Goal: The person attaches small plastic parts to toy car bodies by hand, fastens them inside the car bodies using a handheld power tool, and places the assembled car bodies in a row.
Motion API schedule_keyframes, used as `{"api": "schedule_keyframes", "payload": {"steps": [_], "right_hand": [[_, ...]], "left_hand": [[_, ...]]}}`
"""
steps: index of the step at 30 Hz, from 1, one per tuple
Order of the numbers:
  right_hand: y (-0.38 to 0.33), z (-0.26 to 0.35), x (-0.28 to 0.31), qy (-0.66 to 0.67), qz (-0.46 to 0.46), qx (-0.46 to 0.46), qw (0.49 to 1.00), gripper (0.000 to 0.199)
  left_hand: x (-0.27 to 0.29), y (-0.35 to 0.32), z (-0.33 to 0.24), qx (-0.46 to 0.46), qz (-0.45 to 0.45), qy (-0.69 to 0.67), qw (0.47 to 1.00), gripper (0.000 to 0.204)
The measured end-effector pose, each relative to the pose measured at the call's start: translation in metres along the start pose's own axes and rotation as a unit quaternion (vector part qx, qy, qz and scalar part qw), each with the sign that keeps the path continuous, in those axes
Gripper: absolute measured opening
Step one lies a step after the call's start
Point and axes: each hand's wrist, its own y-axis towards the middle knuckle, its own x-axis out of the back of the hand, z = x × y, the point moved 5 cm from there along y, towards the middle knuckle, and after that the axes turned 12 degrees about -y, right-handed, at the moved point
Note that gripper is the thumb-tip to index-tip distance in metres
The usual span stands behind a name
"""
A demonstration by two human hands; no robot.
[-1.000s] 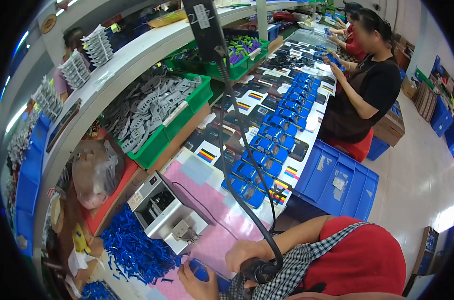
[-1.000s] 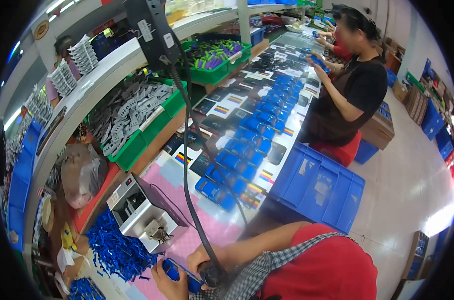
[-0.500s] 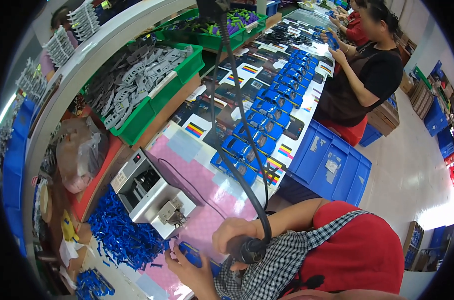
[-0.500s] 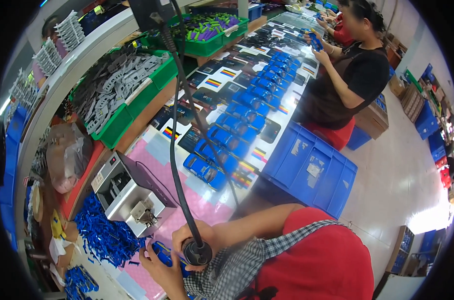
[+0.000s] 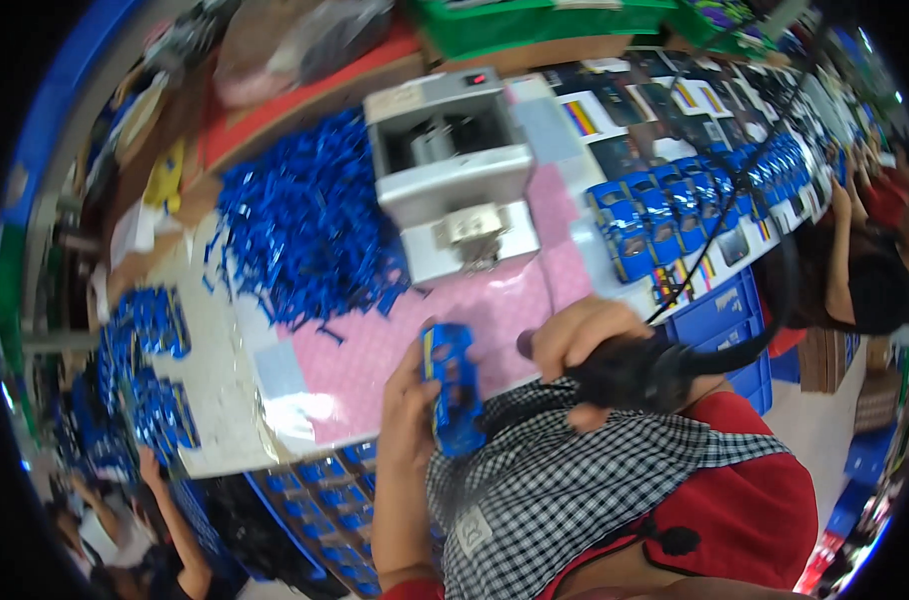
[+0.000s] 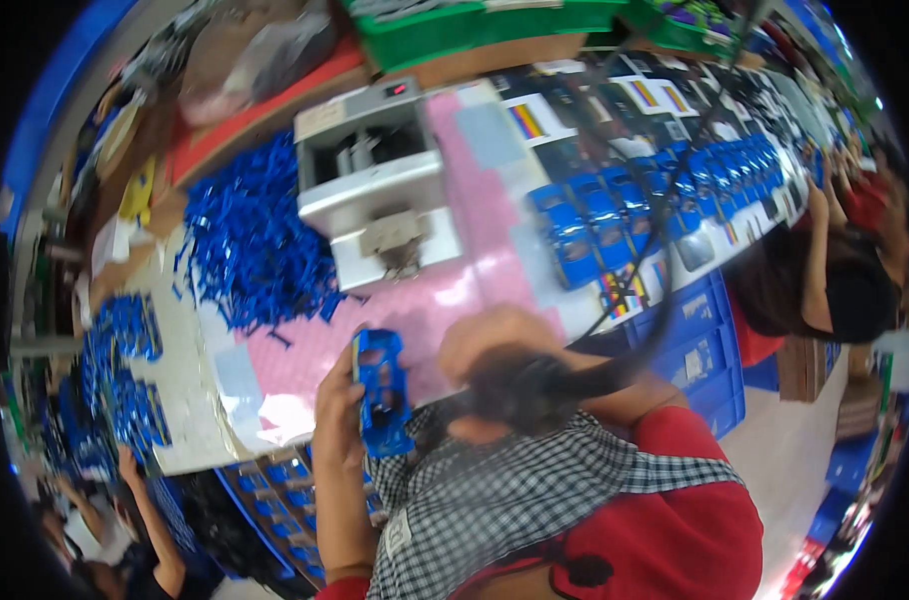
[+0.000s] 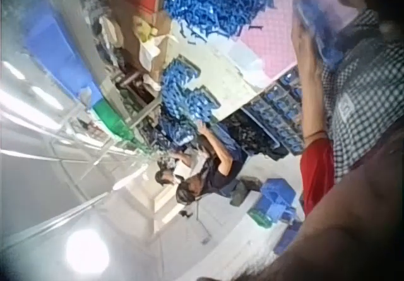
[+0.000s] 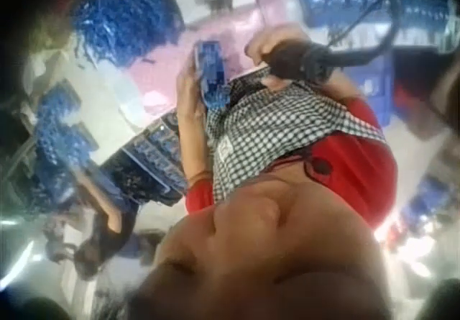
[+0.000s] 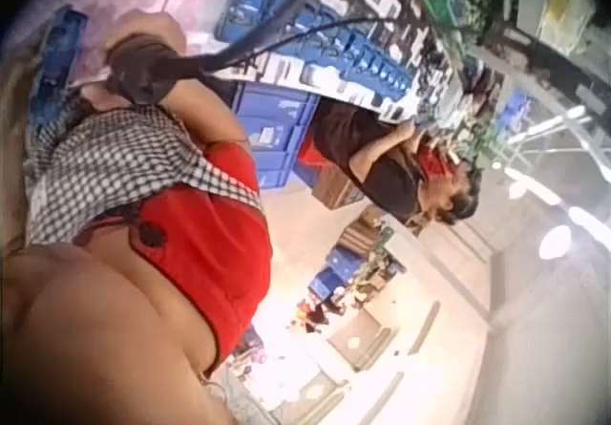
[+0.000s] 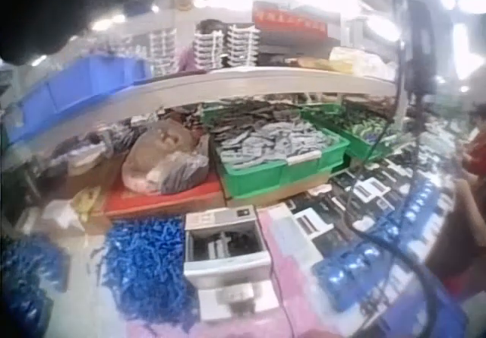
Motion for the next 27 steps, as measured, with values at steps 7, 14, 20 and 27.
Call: {"api": "schedule_keyframes", "payload": {"steps": [7,14,20,27], "right_hand": [[0.069,0.014,0.006,-0.067,-0.107,0.036,0.991,0.054],[0.095,-0.008,0.010,-0.116,-0.134,-0.037,0.983,0.049],[0.084,-0.008,-0.009,-0.079,-0.120,-0.127,0.981,0.057],[0.066,-0.022,-0.031,-0.010,-0.048,-0.093,0.994,0.060]], "left_hand": [[-0.006,0.009,0.038,0.076,-0.026,-0.058,0.995,0.050],[-0.002,0.018,0.044,0.101,-0.027,-0.157,0.982,0.043],[0.002,0.018,0.043,0.106,-0.022,-0.167,0.980,0.043],[-0.003,0.017,0.041,0.103,-0.029,-0.168,0.980,0.044]]}}
